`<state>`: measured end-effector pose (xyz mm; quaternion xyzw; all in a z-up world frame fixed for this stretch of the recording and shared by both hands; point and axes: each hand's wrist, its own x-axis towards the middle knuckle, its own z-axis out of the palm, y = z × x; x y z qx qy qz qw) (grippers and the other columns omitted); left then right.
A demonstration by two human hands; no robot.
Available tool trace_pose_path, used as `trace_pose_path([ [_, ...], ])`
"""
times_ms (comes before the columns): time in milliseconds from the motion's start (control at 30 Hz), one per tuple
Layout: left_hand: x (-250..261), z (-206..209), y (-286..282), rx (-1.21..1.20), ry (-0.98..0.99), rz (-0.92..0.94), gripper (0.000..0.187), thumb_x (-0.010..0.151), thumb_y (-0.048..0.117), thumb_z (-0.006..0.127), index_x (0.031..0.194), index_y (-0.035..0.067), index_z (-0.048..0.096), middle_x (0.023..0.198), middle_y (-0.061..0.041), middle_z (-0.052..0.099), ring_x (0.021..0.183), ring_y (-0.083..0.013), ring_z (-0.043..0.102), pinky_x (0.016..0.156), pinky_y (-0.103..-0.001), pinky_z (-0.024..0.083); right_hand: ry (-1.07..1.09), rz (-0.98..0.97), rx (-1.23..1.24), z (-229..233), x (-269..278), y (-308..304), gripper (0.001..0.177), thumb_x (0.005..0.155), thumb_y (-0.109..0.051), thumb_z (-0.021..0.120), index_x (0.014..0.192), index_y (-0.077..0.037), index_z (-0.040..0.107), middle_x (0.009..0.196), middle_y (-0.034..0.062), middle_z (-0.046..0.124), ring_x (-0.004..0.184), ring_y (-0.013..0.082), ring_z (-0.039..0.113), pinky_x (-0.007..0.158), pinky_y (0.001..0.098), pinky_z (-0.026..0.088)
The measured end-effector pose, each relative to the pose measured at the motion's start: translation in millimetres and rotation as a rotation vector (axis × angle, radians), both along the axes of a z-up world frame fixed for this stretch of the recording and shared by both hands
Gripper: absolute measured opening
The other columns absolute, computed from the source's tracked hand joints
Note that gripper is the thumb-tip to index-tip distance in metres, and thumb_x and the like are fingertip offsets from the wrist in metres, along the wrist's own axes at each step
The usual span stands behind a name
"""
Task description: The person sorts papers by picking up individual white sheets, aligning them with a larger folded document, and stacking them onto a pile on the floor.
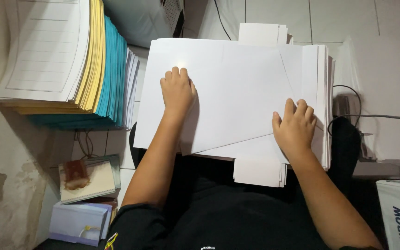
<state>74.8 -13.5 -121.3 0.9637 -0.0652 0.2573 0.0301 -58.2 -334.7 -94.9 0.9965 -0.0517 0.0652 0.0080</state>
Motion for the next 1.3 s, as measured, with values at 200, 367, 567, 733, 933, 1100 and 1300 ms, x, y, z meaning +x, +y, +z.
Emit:
trace_pose_path([
  [200,-128,32,-5,-0.024,0.266,-0.131,0.055,0.104,0.034,0.051,0.148,0.001,0.051,0.141,-0.036,0.048,0.133,-0.0479,0.041,0.103,-0.060,0.030,0.190,-0.030,0.327,21,-16,0,0.057,0.100,-0.035,0.059,0.147,-0.003,0.050,0.137,0.0196,0.042,0.129,0.0382,0.040,0.101,0.0547,0.039],
  [367,-178,91,23,-0.130,1.023,-0.231,0.125,0.071,0.068,0.081,0.163,0.009,0.019,0.165,-0.038,0.005,0.153,-0.0550,-0.005,0.112,-0.077,-0.007,0.228,-0.020,0.770,47,-13,8,0.044,0.098,-0.035,0.066,0.137,-0.015,0.061,0.133,0.0157,0.053,0.127,0.0378,0.051,0.106,0.0488,0.043],
  [567,-206,92,39,0.043,1.046,-0.201,0.102,0.082,0.004,0.075,0.164,0.011,0.015,0.164,-0.036,0.009,0.150,-0.0596,0.007,0.106,-0.081,0.024,0.352,-0.022,1.416,63,9,6,0.036,0.105,-0.013,0.050,0.137,0.000,0.058,0.127,0.0161,0.064,0.112,0.0233,0.059,0.088,0.0282,0.045],
  [733,-196,90,77,-0.019,0.440,-0.181,0.049,0.091,0.001,0.054,0.137,0.016,0.059,0.127,-0.012,0.066,0.110,-0.0323,0.065,0.081,-0.049,0.056,0.218,-0.175,1.948,61,18,15,0.028,0.104,-0.023,0.046,0.121,-0.007,0.060,0.117,0.0078,0.068,0.114,0.0195,0.069,0.092,0.0250,0.051],
  [933,-188,149,73,-0.390,-0.024,-0.106,0.023,0.109,0.015,0.046,0.110,0.019,0.069,0.083,-0.001,0.072,0.070,-0.0217,0.071,0.062,-0.030,0.057,0.276,-0.193,1.866,93,8,72,0.028,0.104,-0.009,0.043,0.124,0.002,0.060,0.127,0.0215,0.064,0.133,0.0381,0.058,0.111,0.0457,0.047],
  [1100,-187,193,32,-1.086,0.034,-0.194,0.018,0.108,0.020,0.048,0.100,0.012,0.062,0.074,-0.004,0.061,0.067,-0.0132,0.054,0.060,-0.032,0.048,0.118,0.234,1.786,79,0,78,0.047,0.102,-0.026,0.049,0.139,0.003,0.052,0.135,0.0283,0.058,0.139,0.0412,0.050,0.114,0.0545,0.042],
  [1300,-179,94,45,-1.169,0.262,-0.135,0.010,0.102,0.010,0.057,0.100,0.006,0.066,0.077,-0.014,0.068,0.077,-0.0185,0.059,0.076,-0.039,0.054,0.259,0.232,2.222,26,5,41,0.070,0.104,-0.056,0.021,0.145,-0.007,0.050,0.128,0.0225,0.065,0.119,0.0350,0.067,0.103,0.0468,0.053],
])
